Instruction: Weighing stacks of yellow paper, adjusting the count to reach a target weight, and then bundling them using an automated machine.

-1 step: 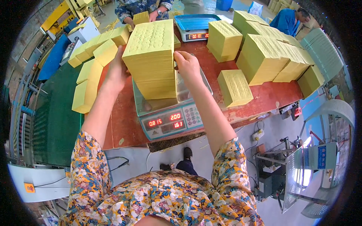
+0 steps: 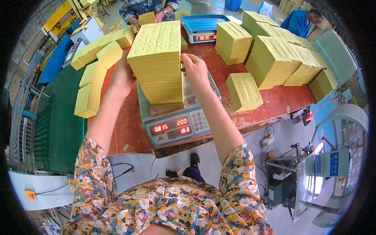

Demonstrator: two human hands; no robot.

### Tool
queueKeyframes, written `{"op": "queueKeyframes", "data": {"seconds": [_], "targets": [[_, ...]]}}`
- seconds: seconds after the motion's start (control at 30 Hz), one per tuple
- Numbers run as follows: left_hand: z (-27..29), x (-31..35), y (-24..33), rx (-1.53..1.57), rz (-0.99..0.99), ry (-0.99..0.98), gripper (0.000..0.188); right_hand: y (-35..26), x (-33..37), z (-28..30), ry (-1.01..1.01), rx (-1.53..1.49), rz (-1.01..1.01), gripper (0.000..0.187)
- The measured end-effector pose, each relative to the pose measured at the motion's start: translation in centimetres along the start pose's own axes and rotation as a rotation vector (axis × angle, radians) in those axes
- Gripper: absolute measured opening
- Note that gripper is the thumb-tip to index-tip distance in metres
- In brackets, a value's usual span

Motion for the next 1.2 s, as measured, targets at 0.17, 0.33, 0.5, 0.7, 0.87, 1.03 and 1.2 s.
{"op": "queueKeyframes", "data": {"seconds": [0.17,0.33,0.5,0.7,0.87,1.03,1.2], "targets": [[-2.1,-1.7,-4.7,0.322,-0.023,0.018,0.058,3.7,-3.0,0.6,0.012,-0.188,0.104,0.053],[-3.9,-2.3,-6.1,0.347,-0.088,0.117,0.047,2.9,-5.0,-2.0,-0.173,-0.363,-0.108,0.052],[-5.7,-2.7,-6.5,0.436,-0.065,0.235,0.051,2.7,-6.7,-1.7,-0.328,-0.308,-0.195,0.057],[-6.6,-0.6,-6.2,0.267,-0.052,0.186,0.059,3.0,-4.2,1.3,-0.345,-0.245,-0.028,0.057],[-2.6,8.4,-7.0,0.148,-0.310,0.238,0.060,3.4,5.8,5.4,-0.161,-0.261,-0.058,0.049],[2.0,23.6,-14.1,0.098,-0.079,0.259,0.039,7.6,20.2,10.6,-0.105,-0.385,-0.148,0.035],[7.4,35.9,-23.8,0.078,0.295,0.428,0.028,12.8,30.5,11.5,-0.021,-0.459,-0.455,0.025]]}}
Point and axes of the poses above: each hand's wrist, its own x-axis away from the middle knuckle, its own z-axis out of the back of the hand, y = z × x, the point moved 6 cm from there along -x, towards the middle knuckle, and after that the axes turned 1 degree about -x, right-handed, at the moved point
